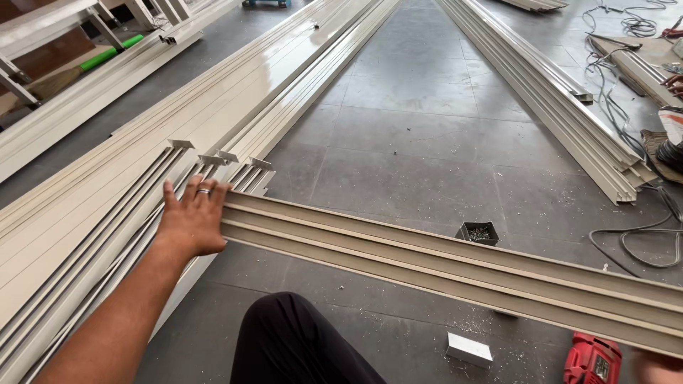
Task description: The person sits on the floor and uses a red power drill to attach metal brackets to long aluminum profiles. They repeatedly pick up screws, align the brackets, and drive the screws into the profiles to secure them.
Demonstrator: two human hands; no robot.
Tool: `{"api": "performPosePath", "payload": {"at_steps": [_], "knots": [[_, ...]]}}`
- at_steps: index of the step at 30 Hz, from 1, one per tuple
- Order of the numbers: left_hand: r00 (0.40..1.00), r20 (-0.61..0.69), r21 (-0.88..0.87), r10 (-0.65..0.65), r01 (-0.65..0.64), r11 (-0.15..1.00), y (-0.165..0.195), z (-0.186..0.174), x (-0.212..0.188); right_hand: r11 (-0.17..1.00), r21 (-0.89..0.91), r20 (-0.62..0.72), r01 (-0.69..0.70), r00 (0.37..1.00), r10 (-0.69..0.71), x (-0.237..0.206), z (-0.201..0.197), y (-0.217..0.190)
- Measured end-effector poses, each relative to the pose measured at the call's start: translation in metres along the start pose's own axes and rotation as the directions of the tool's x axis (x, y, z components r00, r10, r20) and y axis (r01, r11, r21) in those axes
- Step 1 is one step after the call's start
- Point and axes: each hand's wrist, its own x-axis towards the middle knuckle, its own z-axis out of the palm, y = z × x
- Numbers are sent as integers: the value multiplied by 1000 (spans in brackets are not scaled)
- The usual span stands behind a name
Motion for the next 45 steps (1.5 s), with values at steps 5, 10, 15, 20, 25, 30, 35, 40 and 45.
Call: {"api": "performPosePath", "payload": {"at_steps": [5,10,15,20,25,30,35,40,45], "knots": [[917,69,-62,392,-388,919,116,-4,-6,926,-23,9,-376,926,376,-151,15,97],[837,-12,-196,547,-538,820,207,14,-24,623,-103,-171,-775,631,756,-256,30,129],[812,136,-216,567,-534,817,237,27,-15,44,-611,-301,-790,283,911,-236,0,87],[815,149,-117,560,-548,829,257,40,-16,-234,-971,-113,57,752,650,-149,-32,51],[765,213,-83,607,-605,792,296,38,-26,-274,-806,246,525,718,651,-137,-41,46],[746,111,-71,657,-653,754,327,37,-36,-306,-789,257,533,738,624,-160,-41,60],[752,76,-152,654,-640,753,328,35,-38,-301,-826,220,476,765,605,-152,-42,60],[730,108,-126,675,-663,738,338,32,-47,-282,-824,239,491,754,612,-155,-46,64],[728,155,-135,668,-654,744,344,29,-46,-261,-833,237,487,742,627,-149,-43,61]]}}
